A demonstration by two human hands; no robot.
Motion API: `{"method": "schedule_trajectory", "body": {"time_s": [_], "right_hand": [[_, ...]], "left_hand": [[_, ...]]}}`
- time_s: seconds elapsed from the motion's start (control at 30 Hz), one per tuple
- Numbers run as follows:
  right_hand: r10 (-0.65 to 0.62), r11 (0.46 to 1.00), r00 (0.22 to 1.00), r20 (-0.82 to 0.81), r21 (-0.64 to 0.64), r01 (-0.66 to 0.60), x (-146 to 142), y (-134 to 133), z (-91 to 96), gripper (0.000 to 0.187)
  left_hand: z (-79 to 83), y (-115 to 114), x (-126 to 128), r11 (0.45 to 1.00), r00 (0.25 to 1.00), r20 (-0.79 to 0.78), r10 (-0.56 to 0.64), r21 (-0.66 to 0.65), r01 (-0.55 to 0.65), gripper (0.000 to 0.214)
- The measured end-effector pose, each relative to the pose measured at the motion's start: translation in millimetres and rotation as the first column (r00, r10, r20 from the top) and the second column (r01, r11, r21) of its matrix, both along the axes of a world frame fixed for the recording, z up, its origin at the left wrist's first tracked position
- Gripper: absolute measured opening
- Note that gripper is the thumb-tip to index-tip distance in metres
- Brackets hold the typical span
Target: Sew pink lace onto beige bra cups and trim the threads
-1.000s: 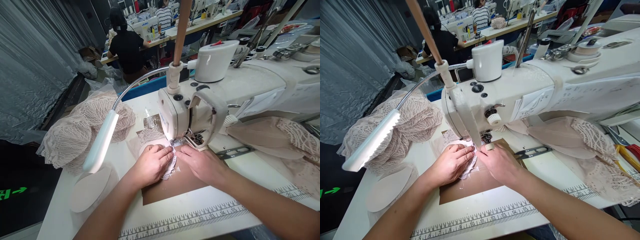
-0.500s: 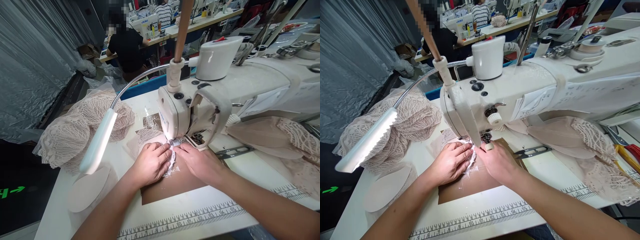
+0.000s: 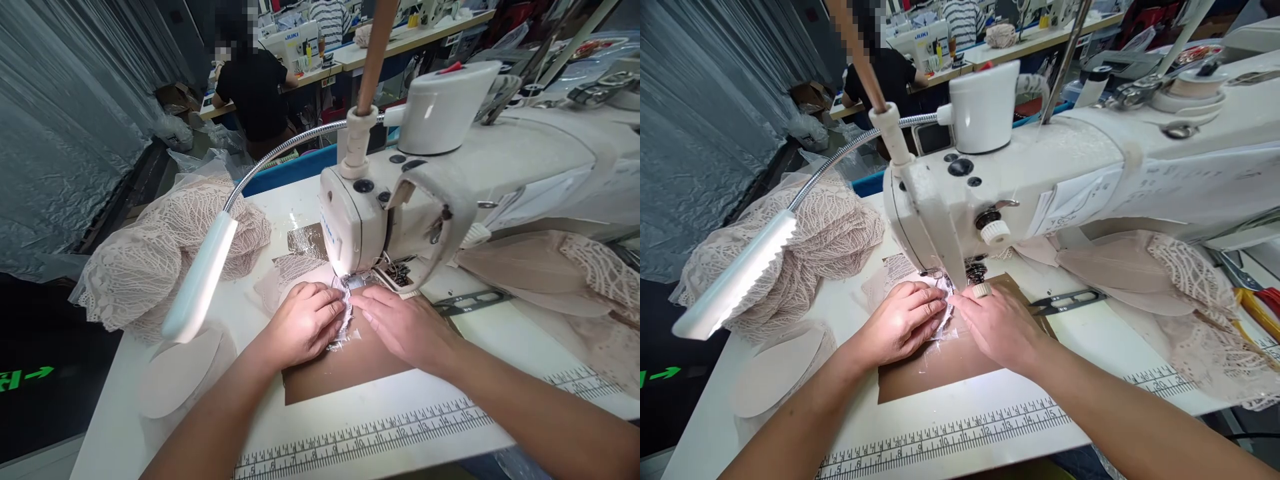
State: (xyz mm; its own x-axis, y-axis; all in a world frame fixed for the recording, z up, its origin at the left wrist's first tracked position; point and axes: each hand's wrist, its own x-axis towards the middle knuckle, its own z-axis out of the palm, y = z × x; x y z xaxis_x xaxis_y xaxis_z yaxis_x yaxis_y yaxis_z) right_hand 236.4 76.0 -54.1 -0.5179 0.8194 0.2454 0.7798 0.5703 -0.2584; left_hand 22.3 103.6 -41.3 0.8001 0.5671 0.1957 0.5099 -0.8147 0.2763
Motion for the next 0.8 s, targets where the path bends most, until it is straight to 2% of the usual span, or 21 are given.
{"method": "schedule_trajectory", "body": {"time_s": [0.2,0.5,0.8], "right_hand": [[0.033,0.997,0.999,0.035,-0.077,-0.030,-3.0,-1.4,-1.2,0.029],[0.022,1.000,0.994,0.106,-0.002,-0.022,-3.8,-0.4,-6.2,0.028],[-0.105,0.990,0.987,0.125,0.105,0.093,-6.6,5.0,-2.9,0.032]], "left_hand": [[-3.1,1.8,3.4,0.999,0.999,-0.014,0.037,0.009,-0.036,0.031],[-6.3,3.0,6.4,0.997,0.995,-0.075,0.059,0.052,-0.055,0.033],[-7.8,4.0,4.7,0.991,0.992,-0.074,0.107,0.087,-0.101,0.036]]}}
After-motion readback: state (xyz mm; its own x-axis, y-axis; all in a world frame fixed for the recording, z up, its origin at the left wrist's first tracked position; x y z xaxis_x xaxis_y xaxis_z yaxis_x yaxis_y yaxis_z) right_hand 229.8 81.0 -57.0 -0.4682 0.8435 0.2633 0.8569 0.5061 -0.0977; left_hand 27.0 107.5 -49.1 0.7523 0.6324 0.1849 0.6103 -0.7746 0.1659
